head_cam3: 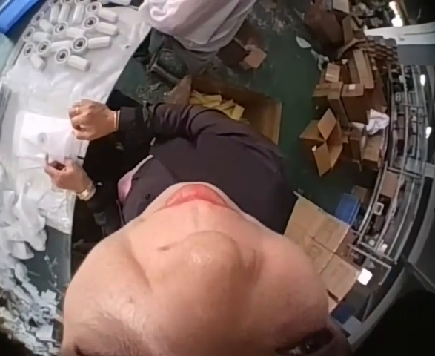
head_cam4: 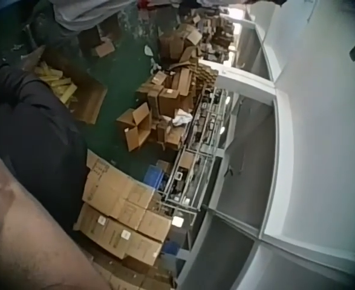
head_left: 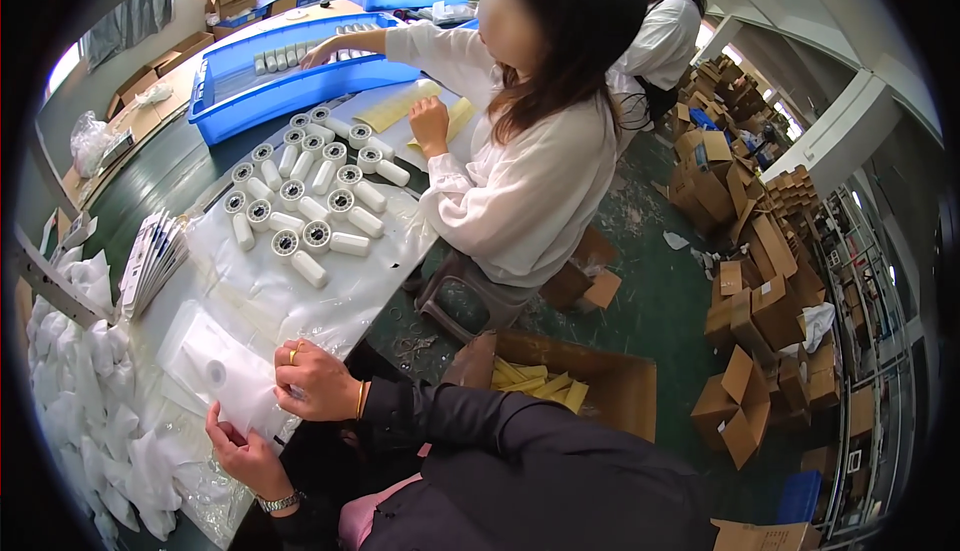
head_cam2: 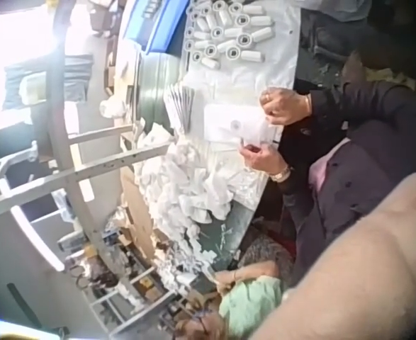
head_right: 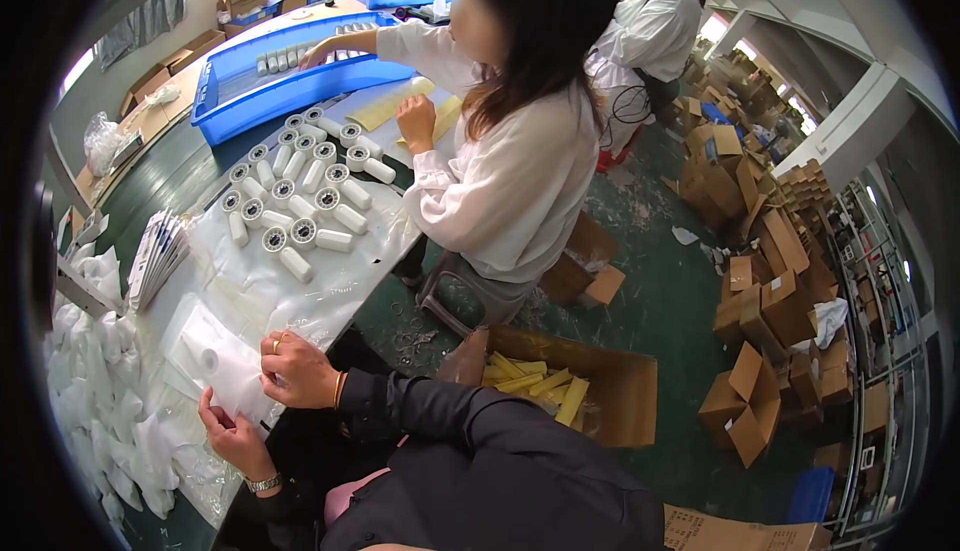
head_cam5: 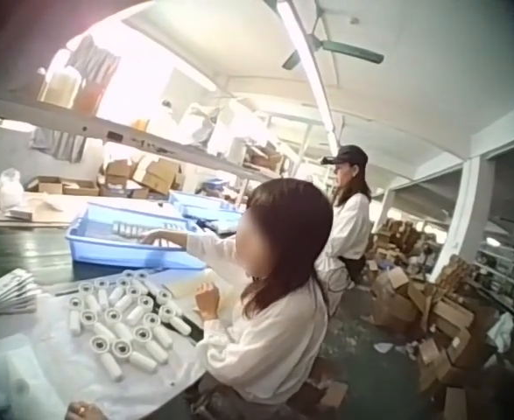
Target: The person packages a white plastic component by hand, placing it into a plastic bag, folding the bag's opening, and sealing it with a strip of tape. They then set the packaged item aside and repeat the process with another component.
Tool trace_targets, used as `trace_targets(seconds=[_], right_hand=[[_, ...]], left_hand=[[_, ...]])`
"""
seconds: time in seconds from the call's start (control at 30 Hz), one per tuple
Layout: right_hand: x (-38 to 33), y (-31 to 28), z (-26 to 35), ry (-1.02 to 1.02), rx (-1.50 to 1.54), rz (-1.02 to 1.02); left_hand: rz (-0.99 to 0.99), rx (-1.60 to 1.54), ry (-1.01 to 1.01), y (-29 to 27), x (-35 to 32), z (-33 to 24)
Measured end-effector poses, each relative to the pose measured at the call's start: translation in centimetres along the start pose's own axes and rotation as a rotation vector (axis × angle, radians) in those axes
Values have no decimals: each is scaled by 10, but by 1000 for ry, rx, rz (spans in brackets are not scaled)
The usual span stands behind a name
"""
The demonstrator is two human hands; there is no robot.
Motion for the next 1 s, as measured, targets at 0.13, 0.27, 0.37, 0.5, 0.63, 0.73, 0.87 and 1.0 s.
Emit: trace_targets(seconds=[0.13, 0.27, 0.37, 0.5, 0.63, 0.73, 0.87, 1.0], right_hand=[[0, 0, 4, 3, 9, 3], [2, -3, 7, 44, 29, 39], [-7, -3, 21, 222, 98, 220], [-10, -33, 22, 556, 145, 474], [-24, -44, 9, 698, 385, 452], [-32, -33, 5, 830, 561, 532], [-49, -40, -2, 790, 463, 589], [-42, -57, 3, 488, 170, 448]], left_hand=[[-6, -28, 24, -3, 3, -5], [-10, -61, -19, -11, -6, -14], [-13, -60, -86, -33, -20, -11], [90, -147, -208, -34, -30, -38], [162, -476, -479, -30, -32, -44], [154, -528, -490, -45, -42, -34], [185, -538, -577, -61, -54, -29], [174, -634, -736, -70, -51, -28]])
Point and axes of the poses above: each hand's wrist, its own x-axis towards the middle knuckle, its own y-axis out of the palm, z = x × y, the point moved 3 cm from there along x, towards the middle knuckle, and after that the axes turned 5 degrees about -x, right-handed, at the moved point
